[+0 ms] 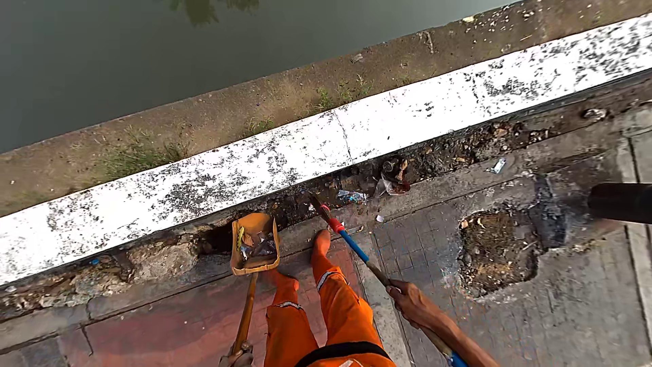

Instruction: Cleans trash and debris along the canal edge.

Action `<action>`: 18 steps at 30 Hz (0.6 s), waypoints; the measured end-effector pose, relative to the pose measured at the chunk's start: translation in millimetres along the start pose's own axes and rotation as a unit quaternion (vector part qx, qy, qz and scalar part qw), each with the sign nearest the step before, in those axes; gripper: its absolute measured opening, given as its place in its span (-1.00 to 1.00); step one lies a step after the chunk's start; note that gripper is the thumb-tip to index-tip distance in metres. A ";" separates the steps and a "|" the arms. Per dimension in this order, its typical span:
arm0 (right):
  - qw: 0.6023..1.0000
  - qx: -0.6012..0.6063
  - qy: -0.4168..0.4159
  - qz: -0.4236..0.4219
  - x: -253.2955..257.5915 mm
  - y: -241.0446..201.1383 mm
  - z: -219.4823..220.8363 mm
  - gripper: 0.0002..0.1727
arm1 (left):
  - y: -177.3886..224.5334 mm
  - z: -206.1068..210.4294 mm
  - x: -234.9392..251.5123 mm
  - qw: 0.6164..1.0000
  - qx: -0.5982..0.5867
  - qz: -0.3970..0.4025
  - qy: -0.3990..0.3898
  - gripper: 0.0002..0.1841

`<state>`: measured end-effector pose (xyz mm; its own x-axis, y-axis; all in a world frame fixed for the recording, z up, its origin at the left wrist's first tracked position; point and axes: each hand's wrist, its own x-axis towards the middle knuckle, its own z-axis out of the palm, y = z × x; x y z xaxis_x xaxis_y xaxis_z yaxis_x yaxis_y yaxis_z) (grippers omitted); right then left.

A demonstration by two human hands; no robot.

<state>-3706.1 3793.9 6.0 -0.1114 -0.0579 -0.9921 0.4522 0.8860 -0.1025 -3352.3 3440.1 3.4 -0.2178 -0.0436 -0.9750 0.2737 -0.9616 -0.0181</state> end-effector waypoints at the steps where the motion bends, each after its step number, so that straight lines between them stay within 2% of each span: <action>1: 0.998 -0.052 -0.018 -0.019 25.3 -15.4 5.4 -0.52 | -1.7 5.6 5.2 1.000 0.014 0.000 0.003 -0.66; 3: 0.983 -0.170 -0.031 -0.059 75.2 -47.2 1.0 -0.57 | -6.7 17.8 11.3 0.999 0.040 0.005 0.008 -0.66; 5: 0.966 -0.250 -0.030 -0.053 104.5 -56.3 -29.5 -0.59 | -14.0 24.5 10.1 0.999 0.051 0.002 0.017 -0.64; 7: 0.964 -0.263 0.004 -0.034 99.8 -42.2 -64.2 -0.60 | -15.1 32.6 8.1 0.998 0.065 -0.003 0.013 -0.64; 9: 0.962 -0.270 0.051 -0.003 62.0 -23.6 -82.0 -0.62 | -20.5 34.7 8.0 0.996 0.094 -0.004 0.007 -0.63; 12: 0.967 -0.234 0.096 0.014 2.0 0.0 -77.1 -0.60 | -21.6 42.6 14.3 0.990 0.142 -0.003 0.009 -0.67; 14: 0.975 -0.206 0.084 0.004 -13.7 2.4 -59.7 -0.58 | -22.0 49.3 19.9 0.980 0.196 0.005 0.018 -0.69; 16: 0.978 -0.205 0.039 -0.013 5.4 -11.1 -42.1 -0.58 | -20.8 56.7 28.7 0.970 0.242 0.005 0.027 -0.73; 18: 0.976 -0.213 0.003 -0.040 47.5 -22.7 -38.9 -0.59 | -18.5 64.4 37.4 0.956 0.291 0.005 0.040 -0.74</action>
<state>-3756.0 3788.9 -36.0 -0.1379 -0.1325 -0.9816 0.0325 0.9899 -0.1382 -3425.8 3438.9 -18.4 -0.1393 -0.0553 -0.9887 -0.2981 -0.9498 0.0952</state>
